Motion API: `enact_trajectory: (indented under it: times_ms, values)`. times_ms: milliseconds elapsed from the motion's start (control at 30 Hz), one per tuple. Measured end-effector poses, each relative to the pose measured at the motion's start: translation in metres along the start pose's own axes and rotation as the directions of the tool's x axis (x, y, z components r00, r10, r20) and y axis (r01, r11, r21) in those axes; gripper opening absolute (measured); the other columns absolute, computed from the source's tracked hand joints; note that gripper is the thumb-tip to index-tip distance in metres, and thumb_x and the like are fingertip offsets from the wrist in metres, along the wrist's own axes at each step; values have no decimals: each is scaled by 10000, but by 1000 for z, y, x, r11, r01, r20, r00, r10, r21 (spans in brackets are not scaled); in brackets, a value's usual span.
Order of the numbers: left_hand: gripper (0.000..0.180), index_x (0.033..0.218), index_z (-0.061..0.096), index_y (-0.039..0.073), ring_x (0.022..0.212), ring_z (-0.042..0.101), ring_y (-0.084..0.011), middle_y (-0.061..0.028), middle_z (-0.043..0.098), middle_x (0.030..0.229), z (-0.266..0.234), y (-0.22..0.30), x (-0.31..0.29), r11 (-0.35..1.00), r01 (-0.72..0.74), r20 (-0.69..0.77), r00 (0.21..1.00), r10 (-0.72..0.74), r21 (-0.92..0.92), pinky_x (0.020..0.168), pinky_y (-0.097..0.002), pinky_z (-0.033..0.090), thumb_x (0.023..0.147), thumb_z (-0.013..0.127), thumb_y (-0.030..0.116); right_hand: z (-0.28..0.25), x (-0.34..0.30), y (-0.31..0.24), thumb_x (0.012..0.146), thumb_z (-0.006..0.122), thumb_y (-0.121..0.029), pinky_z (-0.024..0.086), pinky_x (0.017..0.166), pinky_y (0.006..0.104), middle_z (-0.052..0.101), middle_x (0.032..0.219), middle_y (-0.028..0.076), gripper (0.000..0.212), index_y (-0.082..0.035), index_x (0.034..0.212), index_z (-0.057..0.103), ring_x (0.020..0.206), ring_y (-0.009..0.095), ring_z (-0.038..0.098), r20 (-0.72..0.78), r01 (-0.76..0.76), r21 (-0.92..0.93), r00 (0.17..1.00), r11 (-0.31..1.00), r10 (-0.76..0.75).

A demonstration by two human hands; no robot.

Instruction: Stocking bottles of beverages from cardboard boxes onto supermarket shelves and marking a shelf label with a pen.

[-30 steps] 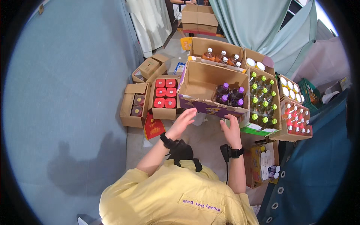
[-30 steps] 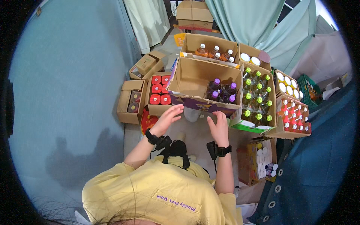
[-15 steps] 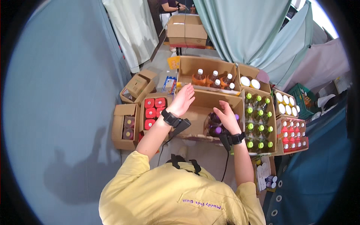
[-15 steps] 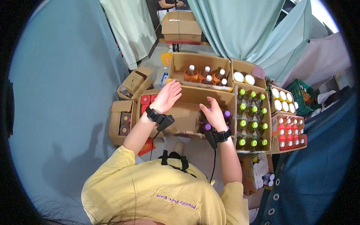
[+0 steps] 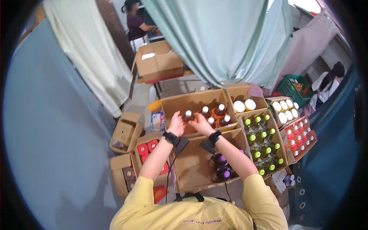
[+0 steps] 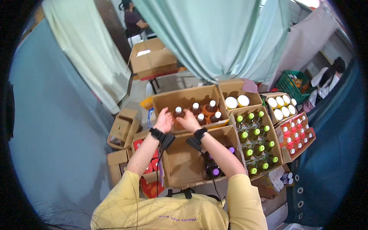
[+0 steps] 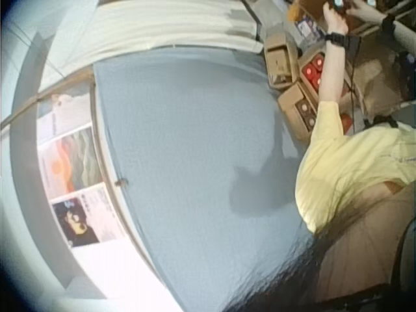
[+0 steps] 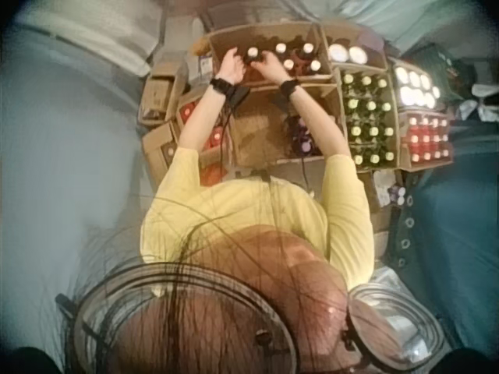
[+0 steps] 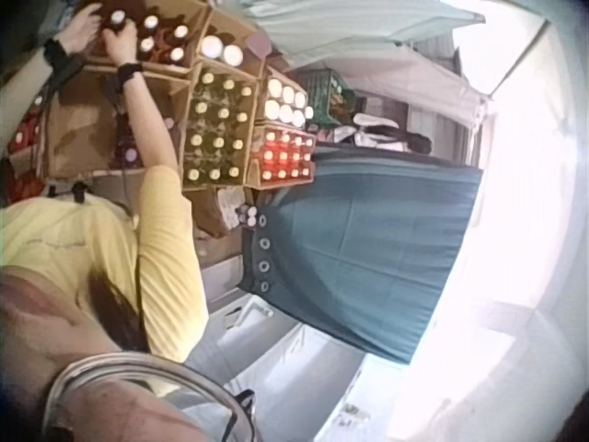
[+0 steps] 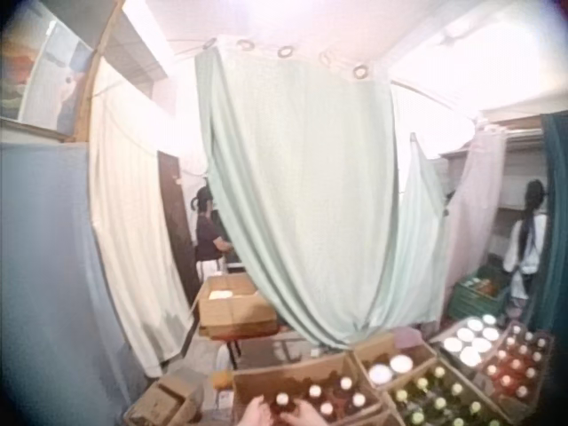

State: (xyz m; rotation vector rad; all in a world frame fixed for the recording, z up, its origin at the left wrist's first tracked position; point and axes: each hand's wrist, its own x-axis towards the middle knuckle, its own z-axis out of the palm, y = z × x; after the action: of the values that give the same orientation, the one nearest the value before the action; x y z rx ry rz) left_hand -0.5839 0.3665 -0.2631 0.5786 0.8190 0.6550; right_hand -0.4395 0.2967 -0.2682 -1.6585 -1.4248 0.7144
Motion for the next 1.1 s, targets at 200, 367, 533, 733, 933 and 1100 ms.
enact_trajectory:
  times_ms: [200, 367, 533, 733, 933, 1100]
  values:
    - [542, 1143, 494, 2, 995, 501, -217, -85, 569, 1070, 8, -4, 37, 992, 125, -30, 992, -125, 11, 916, -354, 361, 876, 408, 466, 2, 22, 6, 757, 639, -265, 392, 968, 386, 500, 1212, 280, 643, 77, 1250, 408, 1139, 371, 490, -25, -111, -124, 994, 986, 109]
    - [473, 1142, 508, 38, 1024, 512, -237, -87, 576, 1108, 17, -2, 48, 985, 169, -37, 985, -170, -19, 922, -369, 372, 893, 397, 424, 14, 28, 34, 771, 627, -206, 430, 926, 392, 557, 1141, 248, 584, 17, 1267, 413, 1074, 357, 542, 93, -137, -55, 986, 989, 141]
    - [350, 952, 569, 87, 898, 580, -251, -83, 639, 929, 20, -3, 66, 961, 258, -51, 963, -264, -101, 822, -422, 444, 889, 398, 387, 24, 32, 57, 777, 616, -347, 417, 940, 425, 494, 1228, 239, 639, -109, 1323, 385, 1100, 383, 509, 92, -202, -160, 972, 966, 218]
    - [446, 1055, 565, 64, 1024, 537, -324, -136, 594, 1092, 12, -5, 60, 946, 278, -120, 946, -300, -168, 919, -494, 402, 907, 272, 367, 35, 31, 30, 780, 619, -403, 394, 956, 432, 455, 1292, 171, 592, -150, 1287, 446, 1124, 388, 471, -42, -240, -312, 970, 919, 239]
    - [450, 1077, 557, 61, 1028, 541, -316, -141, 593, 1109, -16, -18, 79, 938, 282, -101, 947, -306, -200, 908, -487, 415, 907, 265, 358, 40, 34, 11, 724, 687, -327, 465, 804, 402, 636, 958, 127, 393, -83, 1011, 577, 967, 333, 569, -187, -152, -420, 979, 895, 79]
    - [446, 1213, 474, 80, 1089, 507, -286, -105, 534, 1215, 7, -5, 58, 931, 328, -143, 926, -351, -159, 921, -488, 392, 916, 275, 346, 36, 40, 19, 726, 691, -325, 482, 672, 438, 639, 771, 148, 335, -72, 899, 556, 735, 337, 619, -244, -149, -299, 967, 943, 76]
